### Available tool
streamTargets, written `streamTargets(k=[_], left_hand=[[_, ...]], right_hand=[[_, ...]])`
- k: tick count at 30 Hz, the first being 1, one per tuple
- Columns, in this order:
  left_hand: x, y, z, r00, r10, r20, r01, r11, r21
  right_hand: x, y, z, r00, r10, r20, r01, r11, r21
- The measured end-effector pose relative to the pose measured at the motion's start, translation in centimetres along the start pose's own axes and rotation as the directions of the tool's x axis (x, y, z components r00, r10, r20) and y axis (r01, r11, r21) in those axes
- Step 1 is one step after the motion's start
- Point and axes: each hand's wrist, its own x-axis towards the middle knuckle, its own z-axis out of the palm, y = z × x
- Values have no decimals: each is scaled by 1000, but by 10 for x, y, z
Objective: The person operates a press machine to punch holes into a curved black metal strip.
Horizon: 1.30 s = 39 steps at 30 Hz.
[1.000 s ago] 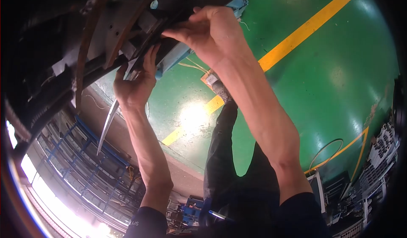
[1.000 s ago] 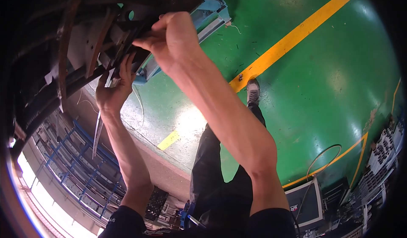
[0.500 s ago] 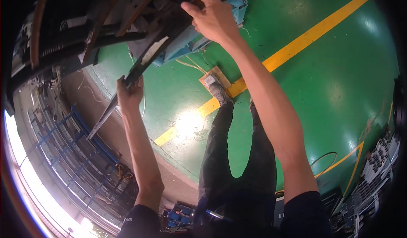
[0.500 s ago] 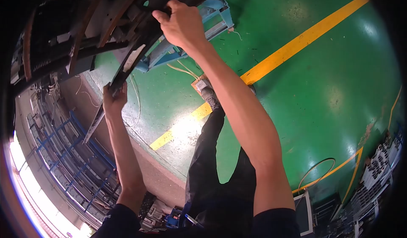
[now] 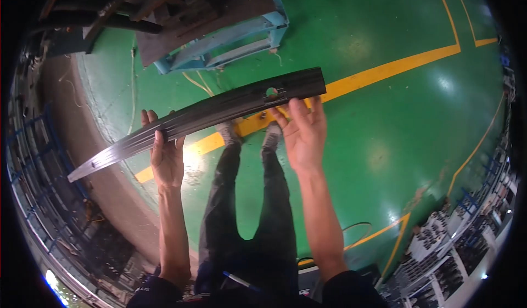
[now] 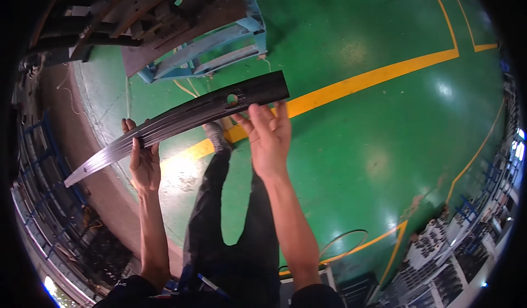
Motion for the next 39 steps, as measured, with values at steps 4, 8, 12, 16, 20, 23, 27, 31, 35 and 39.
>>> streamTargets(k=[4, 8, 12, 16, 20, 23, 27, 31, 35, 39], left_hand=[[-10, -21, 22, 998, 19, -55, -17, 999, 42], [-14, -30, 38, 992, 31, -124, -24, 998, 52], [-13, -33, 38, 989, 33, -143, -26, 998, 52], [-9, -30, 33, 991, 42, -125, -36, 998, 46], [-2, -27, 32, 987, 59, -151, -57, 998, 19], [3, -22, 25, 988, 63, -141, -64, 998, -2], [10, -14, 13, 995, 63, -76, -63, 998, 1], [12, -7, 8, 993, 71, -94, -71, 997, 1], [10, 1, 9, 986, 81, -143, -75, 996, 52], [-2, 8, 9, 976, 77, -202, -51, 990, 132]], right_hand=[[-6, 1, -14, 995, 64, 74, -64, 998, -9], [0, -9, -20, 995, 75, 69, -74, 997, -26], [7, -10, -26, 992, 99, 82, -95, 994, -51], [11, -10, -19, 990, 111, 81, -107, 993, -58], [14, -12, -7, 989, 132, 73, -128, 990, -61], [16, -14, -1, 990, 130, 58, -121, 983, -136], [12, -1, 4, 921, -387, 45, 332, 719, -610], [21, -8, 6, 711, -512, 481, 570, 20, -821], [25, -4, -2, 629, -445, 637, 628, -191, -754], [19, -3, -6, 696, -344, 630, 637, -110, -763]])
